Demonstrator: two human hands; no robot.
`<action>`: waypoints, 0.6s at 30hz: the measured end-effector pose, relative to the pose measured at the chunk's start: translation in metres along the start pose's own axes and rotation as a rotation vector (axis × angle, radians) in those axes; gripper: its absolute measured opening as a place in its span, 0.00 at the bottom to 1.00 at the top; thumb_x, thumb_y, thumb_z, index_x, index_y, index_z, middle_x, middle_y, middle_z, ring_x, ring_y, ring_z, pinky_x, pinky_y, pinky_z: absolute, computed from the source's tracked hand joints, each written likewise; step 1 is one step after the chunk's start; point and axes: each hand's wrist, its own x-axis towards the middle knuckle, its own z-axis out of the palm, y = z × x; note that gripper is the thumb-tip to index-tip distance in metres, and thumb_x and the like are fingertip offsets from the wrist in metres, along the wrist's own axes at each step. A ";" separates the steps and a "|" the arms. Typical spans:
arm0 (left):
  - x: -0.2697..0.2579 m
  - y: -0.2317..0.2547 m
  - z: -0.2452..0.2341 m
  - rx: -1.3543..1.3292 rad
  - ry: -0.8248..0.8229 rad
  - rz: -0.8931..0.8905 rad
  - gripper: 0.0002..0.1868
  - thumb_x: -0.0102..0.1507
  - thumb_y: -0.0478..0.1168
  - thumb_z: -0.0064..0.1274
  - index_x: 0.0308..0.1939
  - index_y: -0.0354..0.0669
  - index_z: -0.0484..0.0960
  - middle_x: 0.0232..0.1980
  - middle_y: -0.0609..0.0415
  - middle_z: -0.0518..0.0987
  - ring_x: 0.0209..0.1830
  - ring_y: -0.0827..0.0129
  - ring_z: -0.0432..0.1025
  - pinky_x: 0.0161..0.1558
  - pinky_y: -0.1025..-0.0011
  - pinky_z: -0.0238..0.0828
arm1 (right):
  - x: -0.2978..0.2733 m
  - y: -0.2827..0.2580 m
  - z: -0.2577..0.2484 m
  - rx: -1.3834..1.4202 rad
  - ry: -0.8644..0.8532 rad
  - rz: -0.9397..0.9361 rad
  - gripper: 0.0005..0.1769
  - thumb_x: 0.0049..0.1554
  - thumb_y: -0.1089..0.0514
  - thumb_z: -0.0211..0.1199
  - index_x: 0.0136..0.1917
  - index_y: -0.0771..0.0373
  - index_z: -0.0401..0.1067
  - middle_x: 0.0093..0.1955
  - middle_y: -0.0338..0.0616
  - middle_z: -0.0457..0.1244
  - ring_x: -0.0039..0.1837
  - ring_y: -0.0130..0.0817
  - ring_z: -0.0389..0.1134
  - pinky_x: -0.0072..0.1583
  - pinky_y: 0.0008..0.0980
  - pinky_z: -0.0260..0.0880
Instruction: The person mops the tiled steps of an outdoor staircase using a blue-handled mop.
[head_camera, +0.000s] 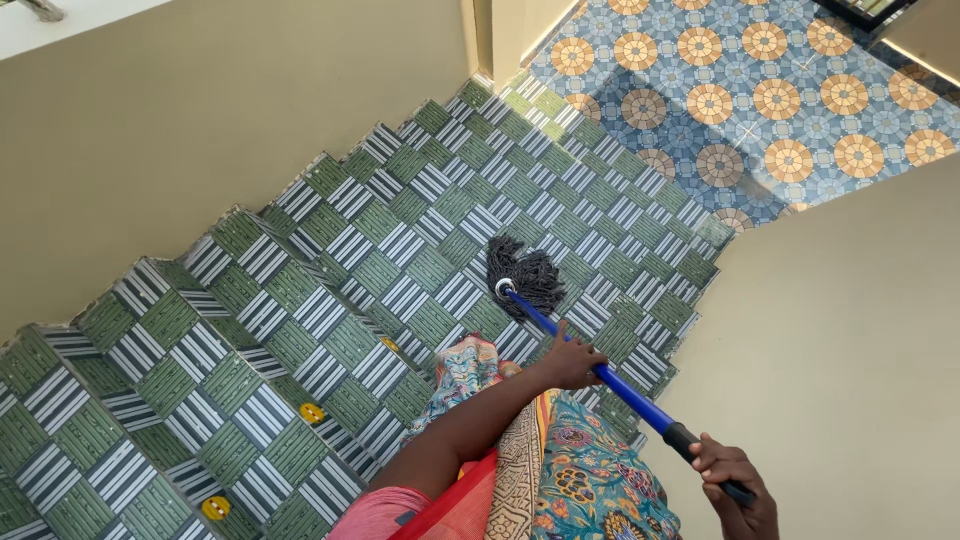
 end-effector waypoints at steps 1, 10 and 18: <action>-0.006 -0.016 -0.005 0.016 0.032 -0.054 0.27 0.63 0.66 0.54 0.62 0.67 0.78 0.59 0.55 0.80 0.67 0.51 0.70 0.70 0.20 0.28 | 0.017 -0.007 0.018 0.013 -0.030 0.010 0.02 0.62 0.64 0.59 0.49 0.59 0.69 0.54 0.47 0.65 0.69 0.42 0.67 0.80 0.61 0.44; -0.029 -0.122 -0.034 -0.334 0.390 -0.576 0.26 0.67 0.51 0.52 0.70 0.62 0.71 0.78 0.54 0.67 0.62 0.54 0.76 0.75 0.27 0.39 | 0.159 -0.029 0.132 0.127 -0.257 -0.145 0.14 0.65 0.61 0.57 0.62 0.57 0.60 0.66 0.47 0.64 0.79 0.45 0.58 0.79 0.52 0.55; -0.024 -0.105 -0.024 -0.262 0.194 -0.448 0.37 0.64 0.50 0.59 0.74 0.57 0.61 0.79 0.33 0.52 0.74 0.39 0.60 0.66 0.39 0.57 | 0.104 -0.039 0.118 0.041 -0.123 -0.064 0.16 0.65 0.63 0.55 0.65 0.59 0.58 0.61 0.50 0.63 0.75 0.46 0.61 0.70 0.47 0.65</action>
